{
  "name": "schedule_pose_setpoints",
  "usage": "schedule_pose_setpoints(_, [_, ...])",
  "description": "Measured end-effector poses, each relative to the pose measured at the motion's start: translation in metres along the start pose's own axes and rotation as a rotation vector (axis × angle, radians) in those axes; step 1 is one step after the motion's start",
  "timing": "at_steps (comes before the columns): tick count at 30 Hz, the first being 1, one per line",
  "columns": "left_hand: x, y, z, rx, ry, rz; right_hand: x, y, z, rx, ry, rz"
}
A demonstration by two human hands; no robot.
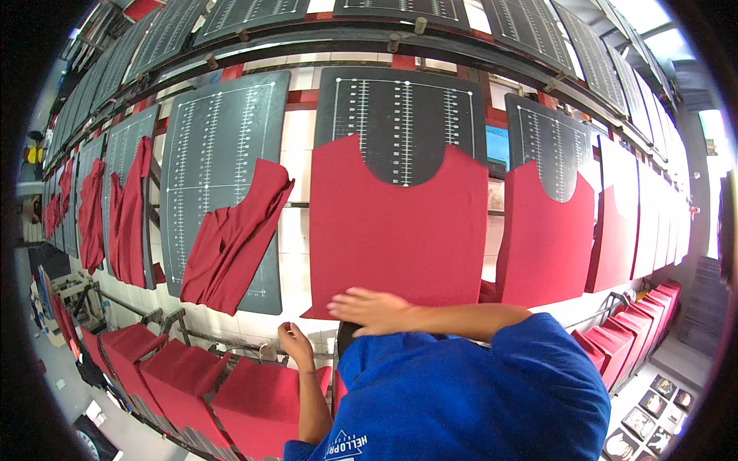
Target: The person positions red garments onto black platens by hand, smoothing the fabric across the surface with their palms, and then lifts the garments off the platens.
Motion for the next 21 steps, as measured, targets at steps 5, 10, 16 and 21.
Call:
schedule_pose_setpoints(5, [-0.022,-0.092,-0.146,-0.750,0.214,0.128,0.153,-0.120,-0.172,-0.558,-0.329,0.109])
schedule_pose_setpoints(10, [-0.114,-0.108,-0.251,-1.088,0.531,0.415,0.192,-0.162,-0.277,-0.662,-0.501,-0.211])
schedule_pose_setpoints(16, [-0.185,-0.052,-0.378,-1.253,0.475,0.314,0.083,-0.188,-0.093,-0.672,-0.280,0.096])
schedule_pose_setpoints(21, [-0.219,-0.047,-0.422,-1.324,0.426,0.313,0.000,-0.194,-0.002,-0.869,-0.333,-0.097])
Point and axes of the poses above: each hand's wrist, its own y-axis towards the middle knuckle, its own x-axis out of the back of the hand, z = x × y, the point moved 6 cm from there along y, towards the middle knuckle, and after that the axes turned 2 degrees about -y, right-handed, at the moved point
